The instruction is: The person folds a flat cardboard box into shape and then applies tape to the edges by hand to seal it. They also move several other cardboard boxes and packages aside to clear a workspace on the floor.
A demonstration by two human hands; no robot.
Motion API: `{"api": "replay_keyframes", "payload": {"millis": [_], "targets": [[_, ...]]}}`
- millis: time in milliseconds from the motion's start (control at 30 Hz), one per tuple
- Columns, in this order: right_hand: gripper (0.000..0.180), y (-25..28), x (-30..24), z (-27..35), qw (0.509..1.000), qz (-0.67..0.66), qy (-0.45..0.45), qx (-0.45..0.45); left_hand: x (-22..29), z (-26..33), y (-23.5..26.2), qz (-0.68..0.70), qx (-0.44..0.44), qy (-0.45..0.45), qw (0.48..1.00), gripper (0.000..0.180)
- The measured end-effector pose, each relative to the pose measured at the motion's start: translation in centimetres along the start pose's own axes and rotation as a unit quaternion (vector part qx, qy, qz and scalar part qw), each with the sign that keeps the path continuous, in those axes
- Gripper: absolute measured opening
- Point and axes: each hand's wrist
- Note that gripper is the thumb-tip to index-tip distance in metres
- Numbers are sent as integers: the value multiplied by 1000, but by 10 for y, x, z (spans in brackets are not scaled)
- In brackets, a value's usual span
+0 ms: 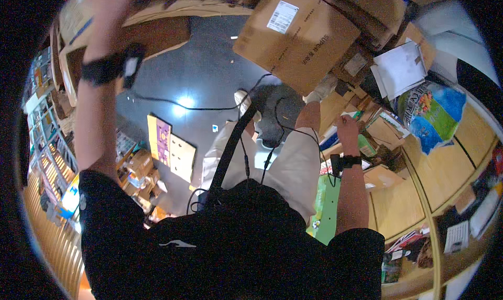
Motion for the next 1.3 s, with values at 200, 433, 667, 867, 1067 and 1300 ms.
{"api": "replay_keyframes", "payload": {"millis": [200,433,667,867,1067,1300], "targets": [[28,11,-99,131,990,-6,94,109,1,66,132,346,46,65,935,46],[32,36,-194,209,989,20,149,-10,-86,371,301,298,-200,484,798,24],[44,29,-307,197,908,191,367,-64,32,610,425,126,-140,735,652,34],[38,-21,-444,269,834,269,456,-156,178,677,452,265,31,853,449,29],[41,-139,-575,347,640,353,644,-226,218,731,448,256,225,895,287,24],[37,-245,-664,462,563,367,692,-264,136,819,465,236,292,899,224,25]]}}
Point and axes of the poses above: each hand's wrist, its own z-axis away from the middle knuckle, its own y-axis out of the back of the hand, x = y × z, and after that the axes turned 6 degrees about x, right-handed
